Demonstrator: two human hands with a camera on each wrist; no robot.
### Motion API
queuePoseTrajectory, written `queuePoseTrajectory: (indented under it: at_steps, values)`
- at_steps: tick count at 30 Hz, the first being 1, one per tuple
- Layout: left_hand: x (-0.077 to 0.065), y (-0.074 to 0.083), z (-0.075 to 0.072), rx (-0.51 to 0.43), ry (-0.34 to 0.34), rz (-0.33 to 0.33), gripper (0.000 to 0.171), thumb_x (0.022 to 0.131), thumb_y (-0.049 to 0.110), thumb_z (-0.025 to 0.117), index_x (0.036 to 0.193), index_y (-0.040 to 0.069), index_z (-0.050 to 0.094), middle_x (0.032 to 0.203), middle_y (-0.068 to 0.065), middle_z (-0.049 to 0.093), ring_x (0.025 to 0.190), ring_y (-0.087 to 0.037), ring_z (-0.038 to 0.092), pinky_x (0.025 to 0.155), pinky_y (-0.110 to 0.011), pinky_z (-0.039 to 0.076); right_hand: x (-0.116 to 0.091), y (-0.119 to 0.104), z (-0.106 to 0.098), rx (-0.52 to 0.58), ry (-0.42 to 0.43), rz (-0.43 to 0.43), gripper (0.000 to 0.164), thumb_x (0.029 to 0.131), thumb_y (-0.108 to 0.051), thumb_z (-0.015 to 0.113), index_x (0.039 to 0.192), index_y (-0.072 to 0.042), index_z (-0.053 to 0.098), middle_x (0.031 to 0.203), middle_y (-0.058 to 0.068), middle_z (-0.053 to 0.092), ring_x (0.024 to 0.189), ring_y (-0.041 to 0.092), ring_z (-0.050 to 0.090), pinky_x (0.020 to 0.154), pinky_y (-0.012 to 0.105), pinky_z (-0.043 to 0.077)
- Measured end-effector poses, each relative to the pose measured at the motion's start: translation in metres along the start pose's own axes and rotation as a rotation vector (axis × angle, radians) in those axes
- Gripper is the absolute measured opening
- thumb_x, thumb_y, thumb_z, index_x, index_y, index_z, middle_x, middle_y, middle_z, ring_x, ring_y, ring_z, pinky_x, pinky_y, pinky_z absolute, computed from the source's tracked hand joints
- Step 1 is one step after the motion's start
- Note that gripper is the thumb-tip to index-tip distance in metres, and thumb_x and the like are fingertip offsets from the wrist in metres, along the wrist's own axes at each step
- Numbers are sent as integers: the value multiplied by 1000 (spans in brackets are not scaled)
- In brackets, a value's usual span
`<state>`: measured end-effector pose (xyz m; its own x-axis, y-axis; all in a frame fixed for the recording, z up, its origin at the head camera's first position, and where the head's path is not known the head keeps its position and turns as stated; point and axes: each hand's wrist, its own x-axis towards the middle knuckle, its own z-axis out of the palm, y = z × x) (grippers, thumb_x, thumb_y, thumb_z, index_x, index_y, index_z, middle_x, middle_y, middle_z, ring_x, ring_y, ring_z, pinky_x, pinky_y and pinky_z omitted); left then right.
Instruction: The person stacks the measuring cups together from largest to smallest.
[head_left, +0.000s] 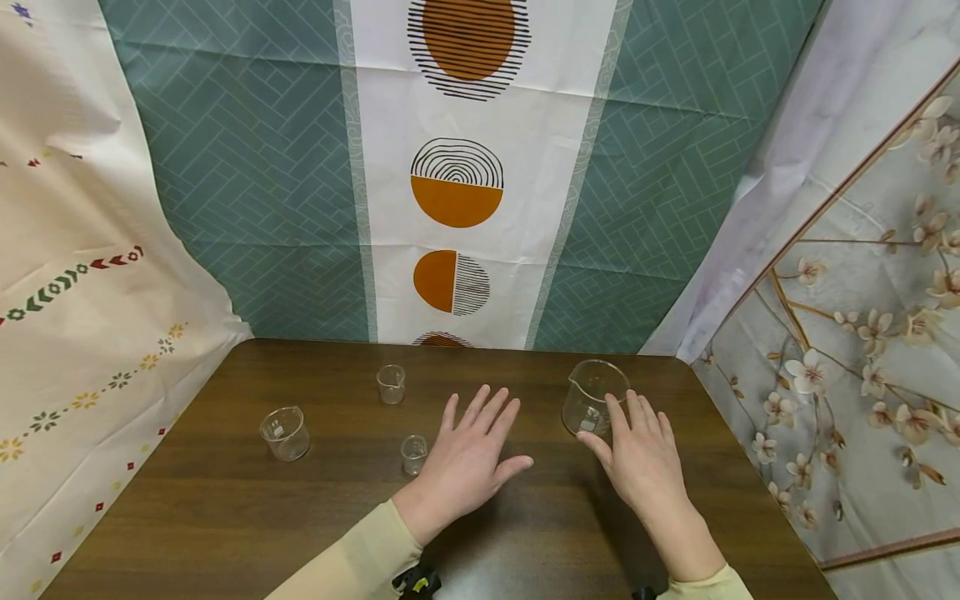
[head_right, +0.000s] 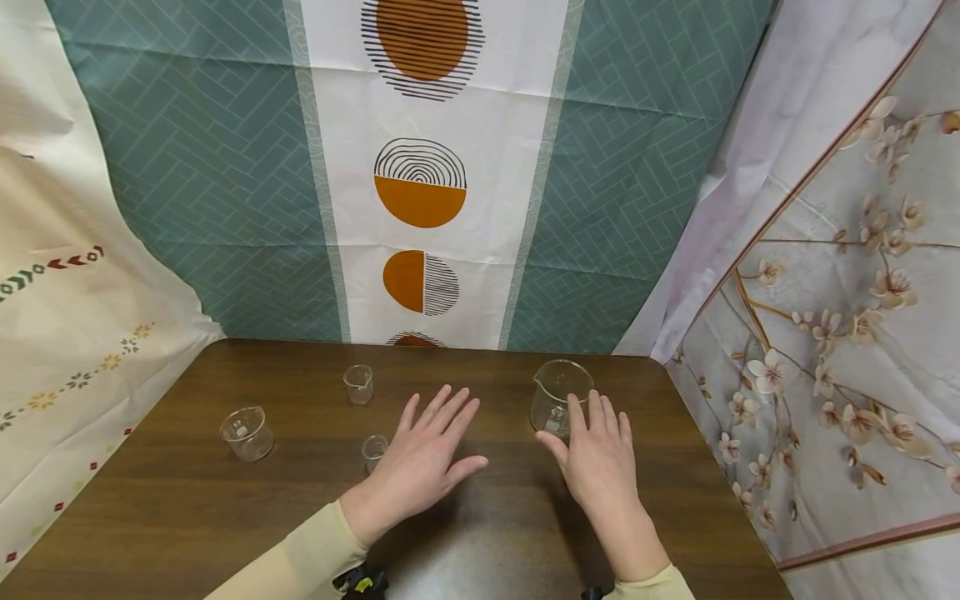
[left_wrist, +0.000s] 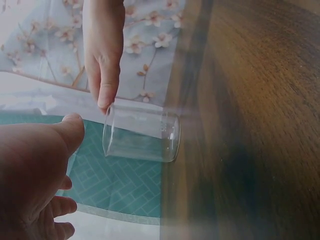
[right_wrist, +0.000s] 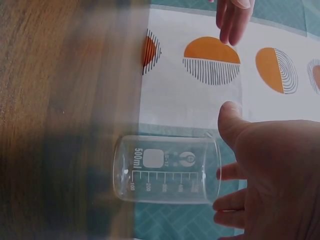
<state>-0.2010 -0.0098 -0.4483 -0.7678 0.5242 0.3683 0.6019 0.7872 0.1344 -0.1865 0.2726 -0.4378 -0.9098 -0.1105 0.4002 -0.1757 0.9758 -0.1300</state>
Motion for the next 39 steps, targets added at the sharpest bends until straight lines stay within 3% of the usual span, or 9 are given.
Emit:
queuePoseTrajectory:
  at_steps: [10, 25, 33, 39]
  values:
    - [-2, -1, 0, 5, 26, 18, 81, 108, 65, 60, 168, 12, 46, 173, -14, 43, 164, -37, 32, 125, -73, 26, 0, -3, 2, 11, 6, -19, 77, 103, -48, 77, 154, 5, 56, 158, 39, 49, 149, 57, 46, 119, 76, 33]
    - [-4, 0, 0, 13, 4, 12, 82, 109, 67, 56, 170, 13, 44, 175, -12, 40, 165, -35, 29, 127, -72, 23, -4, -11, 2, 26, -3, -42, 76, 102, -49, 77, 153, 4, 57, 160, 38, 48, 150, 56, 46, 119, 75, 34]
    - [-5, -1, 1, 3, 43, 31, 81, 108, 64, 61, 168, 12, 48, 173, -12, 43, 164, -36, 33, 126, -72, 25, -4, -15, 3, 33, 1, -72, 76, 102, -48, 78, 153, 4, 58, 160, 37, 49, 150, 56, 46, 119, 75, 34]
    - [-7, 0, 0, 8, 16, 22, 82, 108, 67, 57, 170, 14, 44, 175, -11, 40, 166, -33, 28, 127, -71, 23, -5, -18, 4, 38, 9, -97, 74, 101, -48, 79, 151, 3, 59, 158, 36, 52, 148, 55, 49, 118, 74, 37]
